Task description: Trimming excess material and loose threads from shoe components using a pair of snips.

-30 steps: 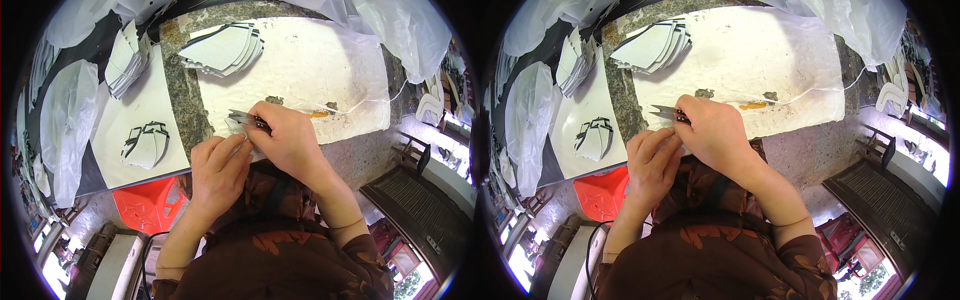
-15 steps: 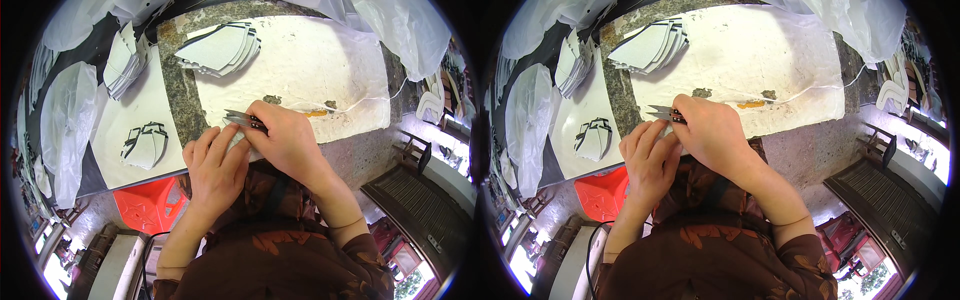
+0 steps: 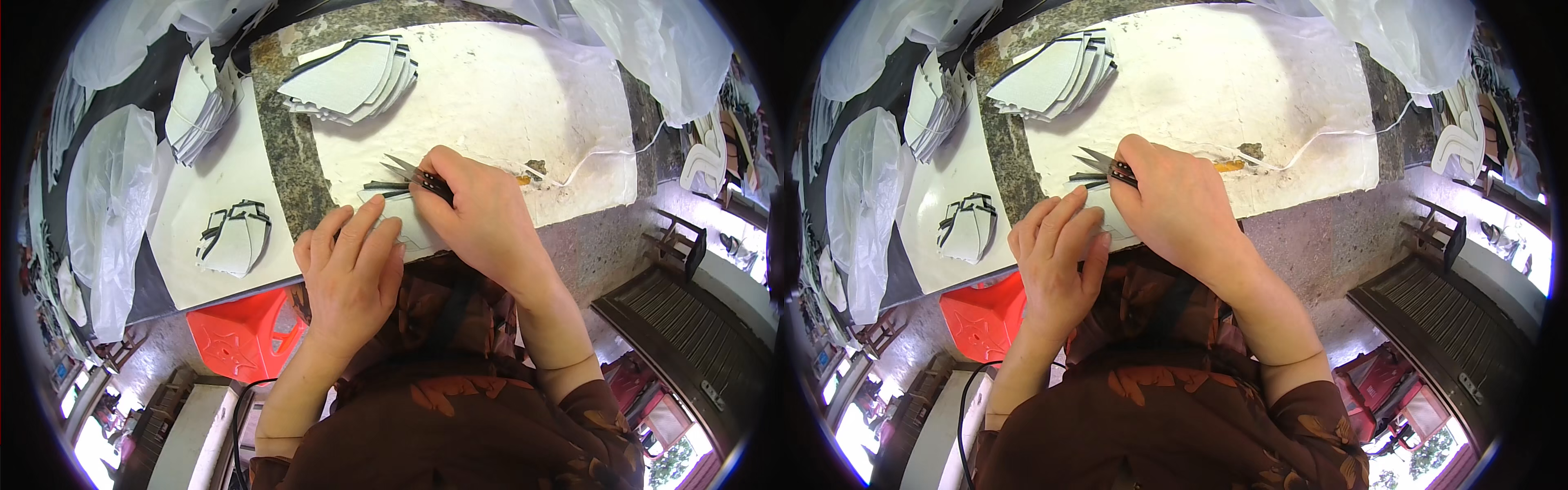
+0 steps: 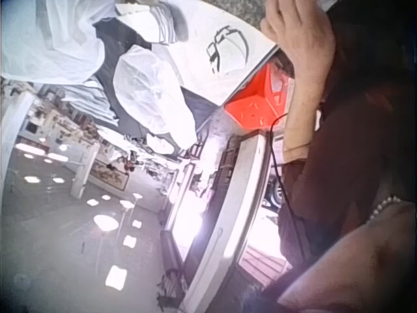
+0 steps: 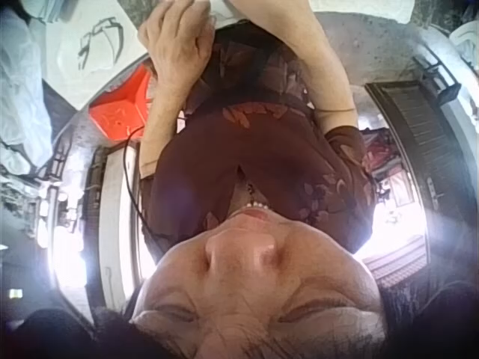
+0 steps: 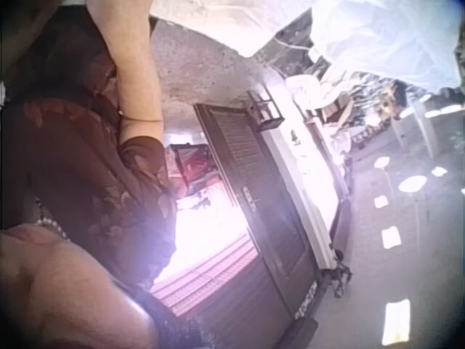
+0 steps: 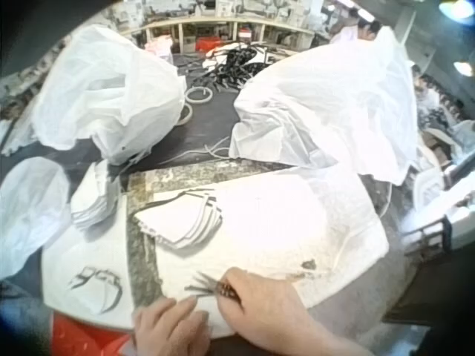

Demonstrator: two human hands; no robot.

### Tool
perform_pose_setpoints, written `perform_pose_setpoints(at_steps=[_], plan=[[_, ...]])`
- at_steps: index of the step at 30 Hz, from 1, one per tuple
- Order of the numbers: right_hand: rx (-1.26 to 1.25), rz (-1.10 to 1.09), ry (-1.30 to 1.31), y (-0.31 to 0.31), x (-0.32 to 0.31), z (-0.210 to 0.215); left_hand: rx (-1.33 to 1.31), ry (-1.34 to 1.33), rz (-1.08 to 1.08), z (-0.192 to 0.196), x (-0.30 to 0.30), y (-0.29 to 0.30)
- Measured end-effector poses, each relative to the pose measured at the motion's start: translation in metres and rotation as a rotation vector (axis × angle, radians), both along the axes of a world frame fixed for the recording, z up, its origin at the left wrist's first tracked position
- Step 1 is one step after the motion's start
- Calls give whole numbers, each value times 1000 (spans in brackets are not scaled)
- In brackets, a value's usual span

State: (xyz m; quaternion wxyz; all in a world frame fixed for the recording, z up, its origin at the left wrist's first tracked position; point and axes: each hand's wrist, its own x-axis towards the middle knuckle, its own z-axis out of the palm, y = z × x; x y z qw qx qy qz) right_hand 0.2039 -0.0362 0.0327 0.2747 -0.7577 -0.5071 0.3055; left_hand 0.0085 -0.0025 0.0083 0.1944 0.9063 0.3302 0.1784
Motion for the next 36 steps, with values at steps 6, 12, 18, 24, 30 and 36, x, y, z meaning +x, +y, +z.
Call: perform_pose_setpoints(at_steps=[6, 12, 18, 24, 30, 36], plan=[[22, 8, -14, -1, -1, -3, -3, 4, 17, 3, 3, 0], [41, 18, -16, -4, 0, -6, -11, 48, 35, 9, 9, -1], [-4, -1, -4, -7, 1, -2, 34, 36, 87, 3, 13, -5], [-13, -11, -14, -9, 3, 0, 36, 34, 87, 5, 16, -5], [-2, -11, -30, -12, 6, -2, 52, 59, 79, 5, 15, -6], [-51, -29, -13, -15, 13, -1, -18, 98, 73, 13, 19, -8]])
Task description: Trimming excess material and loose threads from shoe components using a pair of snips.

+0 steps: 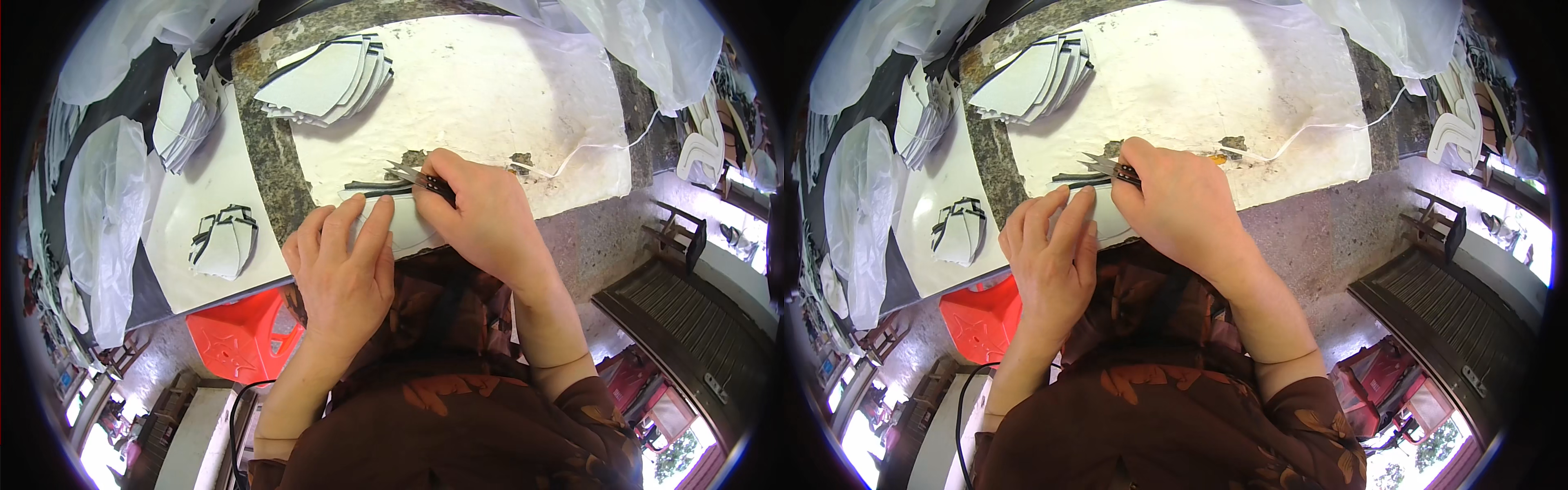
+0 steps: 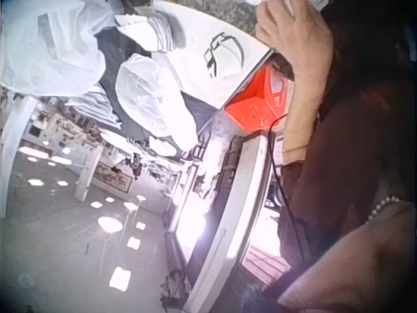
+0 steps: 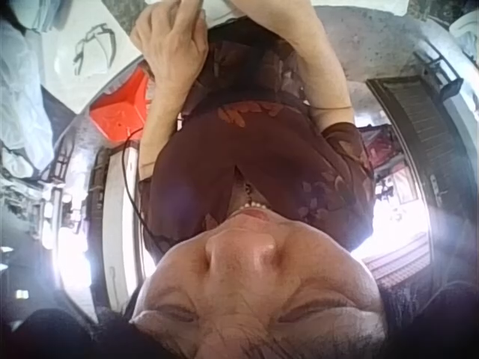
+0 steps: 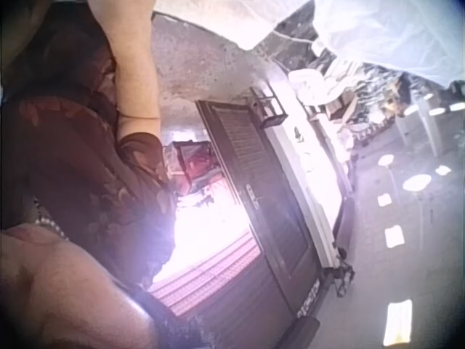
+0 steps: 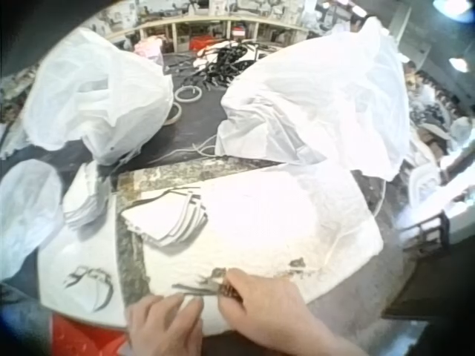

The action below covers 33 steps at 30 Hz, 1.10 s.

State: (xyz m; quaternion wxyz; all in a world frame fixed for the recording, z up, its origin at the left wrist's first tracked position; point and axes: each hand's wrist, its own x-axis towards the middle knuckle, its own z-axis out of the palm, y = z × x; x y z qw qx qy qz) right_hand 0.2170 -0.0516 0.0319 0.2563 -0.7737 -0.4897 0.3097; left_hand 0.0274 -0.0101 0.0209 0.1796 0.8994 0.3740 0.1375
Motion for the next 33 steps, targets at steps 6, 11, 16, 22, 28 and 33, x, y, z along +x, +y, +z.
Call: perform_pose_setpoints(at_steps=[6, 11, 16, 22, 28, 33], plan=[[-67, 10, 20, 0, 6, 4, -28, 62, -14, 8, 3, 1], [-45, -6, 2, -4, 11, 0, -26, 99, -39, 13, 6, 4], [-53, 32, 3, -3, 16, 3, -19, 144, -53, 16, 9, 3], [-53, 38, 1, -3, 18, 0, -38, 181, -54, 19, 11, 3], [-34, 48, -8, -4, 19, -3, -34, 200, -71, 20, 13, 4], [-40, 25, -55, -3, 14, -3, -27, 196, -73, 20, 13, 4]])
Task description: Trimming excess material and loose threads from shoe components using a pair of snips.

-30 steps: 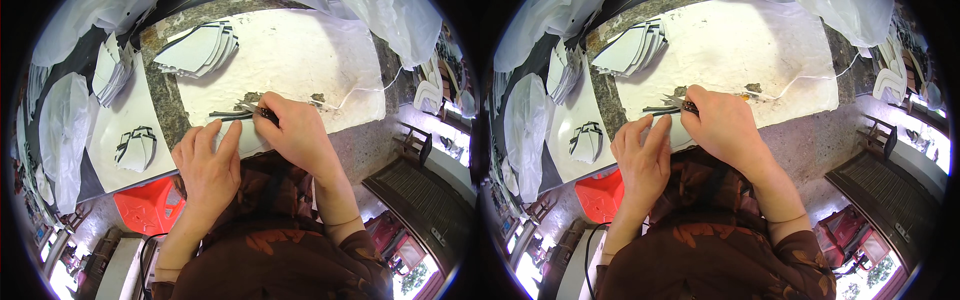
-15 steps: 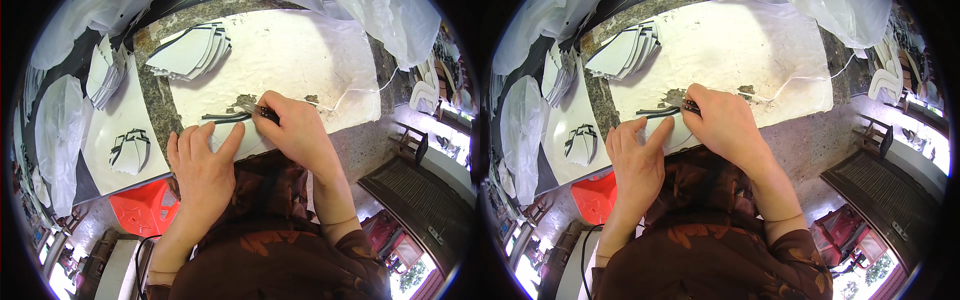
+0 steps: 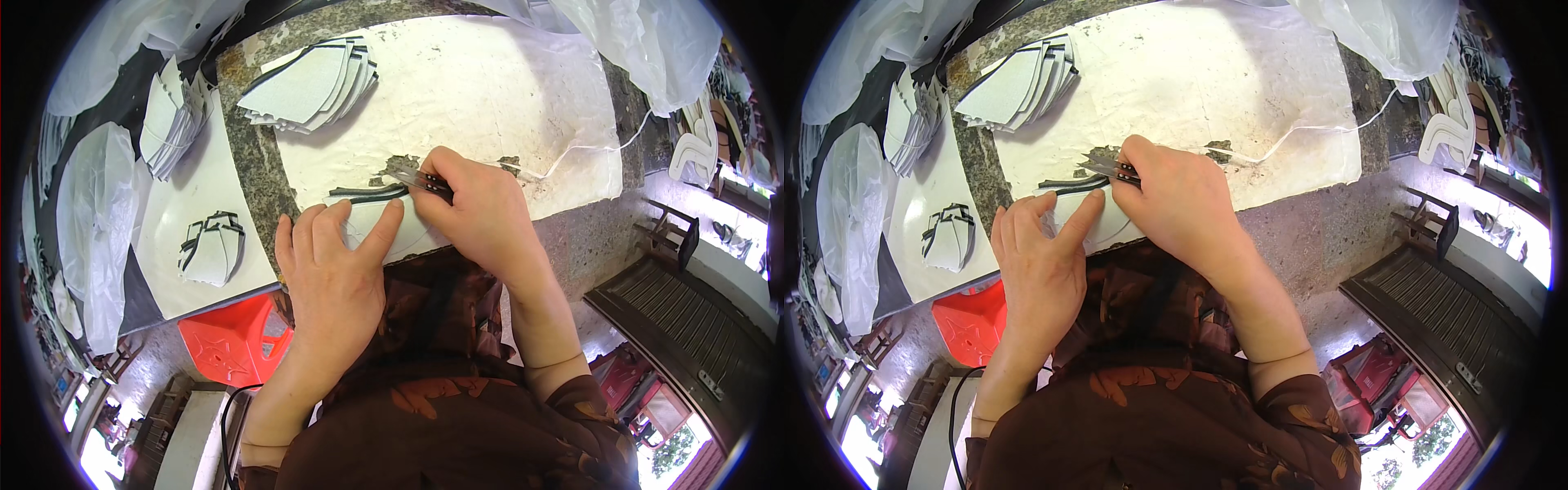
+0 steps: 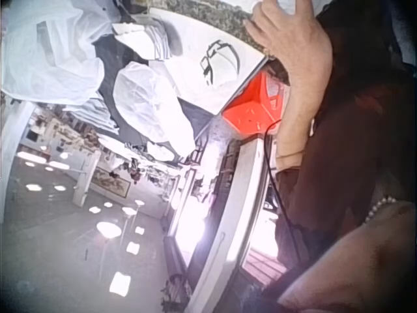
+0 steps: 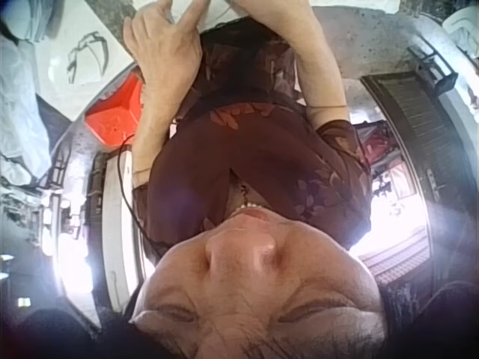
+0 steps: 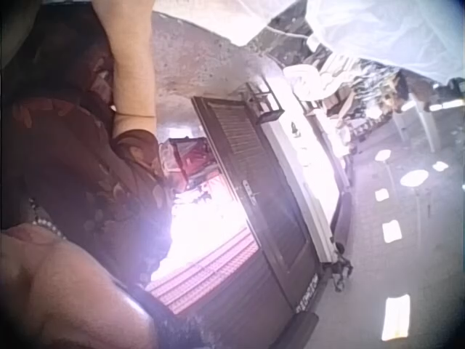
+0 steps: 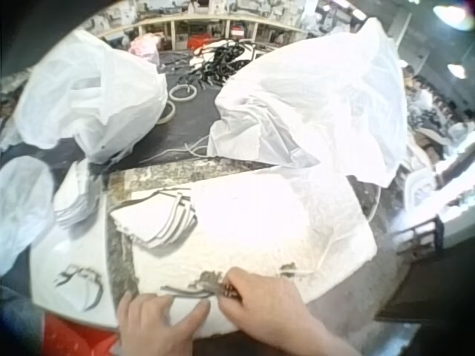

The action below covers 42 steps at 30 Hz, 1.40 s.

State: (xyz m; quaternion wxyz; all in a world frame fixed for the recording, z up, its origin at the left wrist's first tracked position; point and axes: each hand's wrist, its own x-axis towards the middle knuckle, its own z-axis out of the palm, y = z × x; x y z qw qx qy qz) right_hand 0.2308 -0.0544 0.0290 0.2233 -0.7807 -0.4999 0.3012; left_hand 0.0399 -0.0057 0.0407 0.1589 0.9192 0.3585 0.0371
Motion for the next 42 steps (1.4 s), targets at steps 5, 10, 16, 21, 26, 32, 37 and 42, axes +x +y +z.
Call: perform_pose_setpoints(at_steps=[5, 10, 16, 21, 26, 32, 37, 42], plan=[[16, -40, -50, 0, -7, -2, 21, 0, -25, 0, 1, 2], [26, -50, 28, -2, 0, -1, 44, -12, -48, -6, -1, 4], [48, -75, 239, -2, 14, 0, -60, -97, 63, -10, -4, 4], [-28, -23, 302, -4, 19, 9, -49, -165, 44, -9, -6, 7], [-3, 11, 326, -7, 17, 9, -84, -275, 74, -10, -8, 11], [-8, -30, 392, -7, 16, 13, -112, -297, 39, -6, -6, 17], [0, -38, 459, -9, 16, 18, -157, -297, 22, -1, -7, 20], [-14, -37, 607, -11, 16, 21, -405, -380, 73, 9, 3, 32]])
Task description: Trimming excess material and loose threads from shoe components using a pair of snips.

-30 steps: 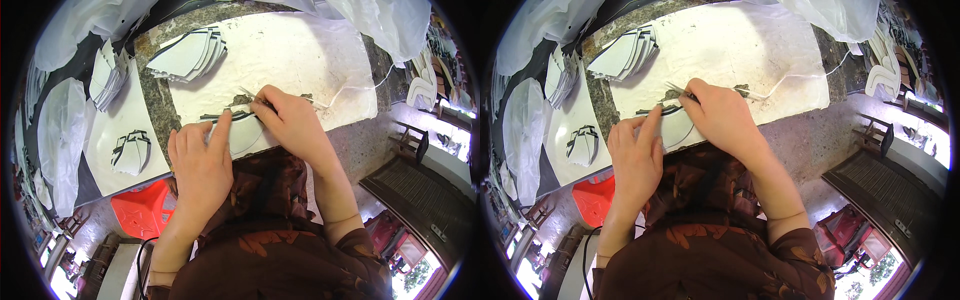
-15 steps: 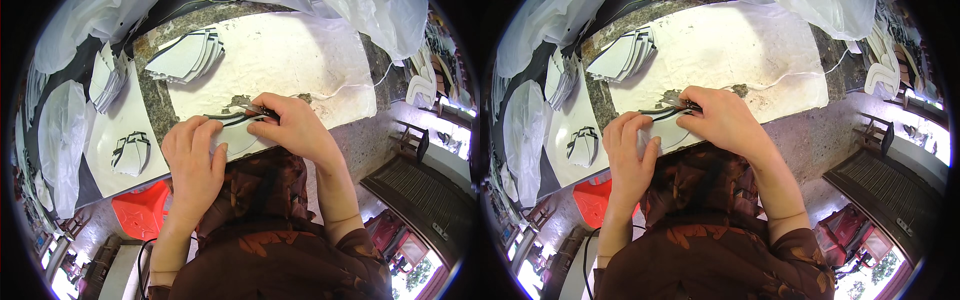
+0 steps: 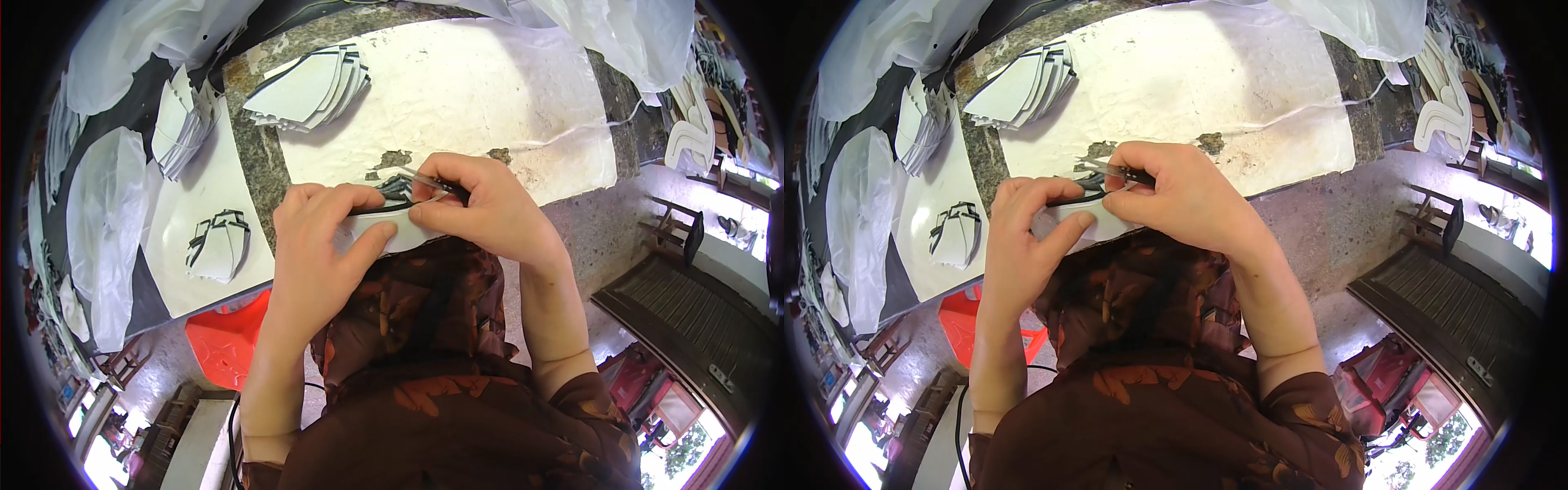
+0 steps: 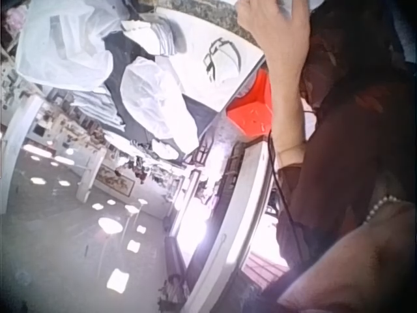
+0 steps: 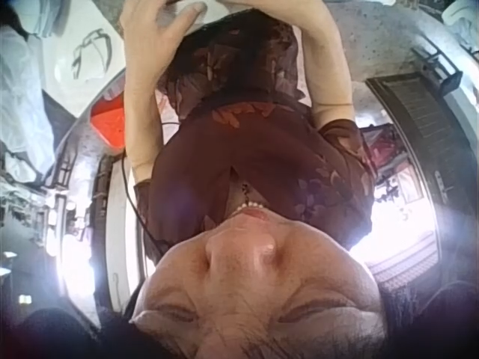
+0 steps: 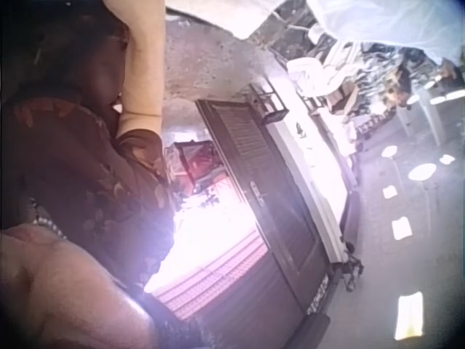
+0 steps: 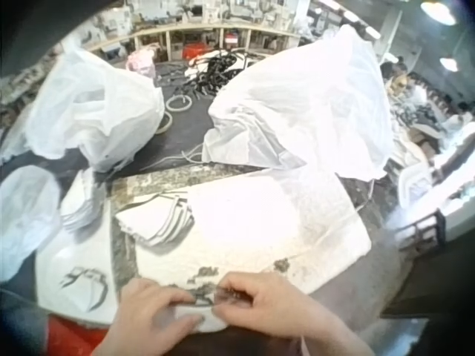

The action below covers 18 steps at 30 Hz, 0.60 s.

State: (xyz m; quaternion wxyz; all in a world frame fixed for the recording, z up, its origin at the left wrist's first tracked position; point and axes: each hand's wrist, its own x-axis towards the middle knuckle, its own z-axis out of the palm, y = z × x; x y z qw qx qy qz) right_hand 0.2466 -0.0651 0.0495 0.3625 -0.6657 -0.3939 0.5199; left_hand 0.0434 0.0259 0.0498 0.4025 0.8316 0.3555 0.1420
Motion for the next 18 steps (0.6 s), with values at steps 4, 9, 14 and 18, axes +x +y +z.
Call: perform_pose_setpoints(at_steps=[4, 9, 14, 18], plan=[[77, 43, -196, -1, -6, -6, -2, 89, -70, -6, 5, 5], [152, 21, -399, -4, -14, -12, 27, 120, -76, -11, 5, 8], [188, 13, -324, -6, -11, -13, -154, 75, -88, -9, -2, 20], [62, 41, -100, -6, -6, -16, -151, 97, -214, -4, -8, 28]])
